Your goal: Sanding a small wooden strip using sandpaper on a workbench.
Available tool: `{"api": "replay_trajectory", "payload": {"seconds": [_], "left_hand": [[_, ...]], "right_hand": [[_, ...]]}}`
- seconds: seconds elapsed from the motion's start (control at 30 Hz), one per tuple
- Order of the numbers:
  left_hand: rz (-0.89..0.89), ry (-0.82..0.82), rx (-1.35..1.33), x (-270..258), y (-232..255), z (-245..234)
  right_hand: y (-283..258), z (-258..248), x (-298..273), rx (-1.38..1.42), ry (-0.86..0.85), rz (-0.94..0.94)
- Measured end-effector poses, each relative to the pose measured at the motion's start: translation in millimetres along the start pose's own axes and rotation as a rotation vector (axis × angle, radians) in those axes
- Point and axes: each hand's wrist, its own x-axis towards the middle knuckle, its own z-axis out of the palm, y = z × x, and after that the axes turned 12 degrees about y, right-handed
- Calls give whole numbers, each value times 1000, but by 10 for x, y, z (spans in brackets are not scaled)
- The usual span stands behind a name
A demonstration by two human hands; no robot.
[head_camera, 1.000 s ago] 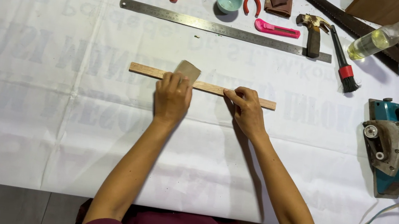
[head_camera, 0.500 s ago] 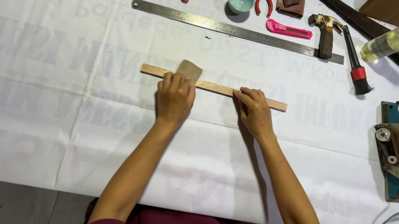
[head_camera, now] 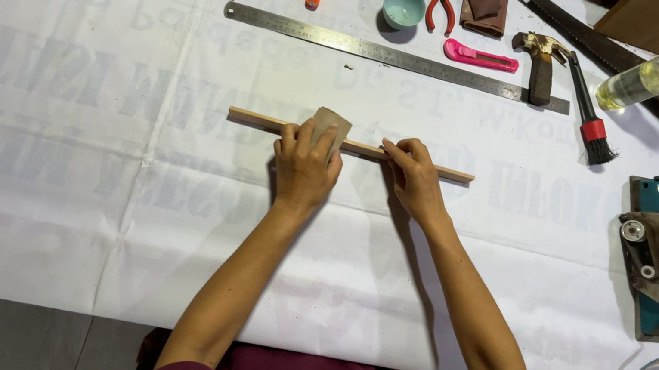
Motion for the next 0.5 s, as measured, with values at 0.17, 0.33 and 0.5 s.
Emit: {"api": "replay_trajectory", "payload": {"seconds": [0.17,0.33,0.5], "left_hand": [[42,7,-41,-73,34,9],[60,96,31,5,-377,-221],[4,146,118,39,-298,-201]], "right_hand": [[68,186,-65,23,12,-31],[93,200,-63,10,7,-53],[100,218,-3,-15,-13,-28]]}}
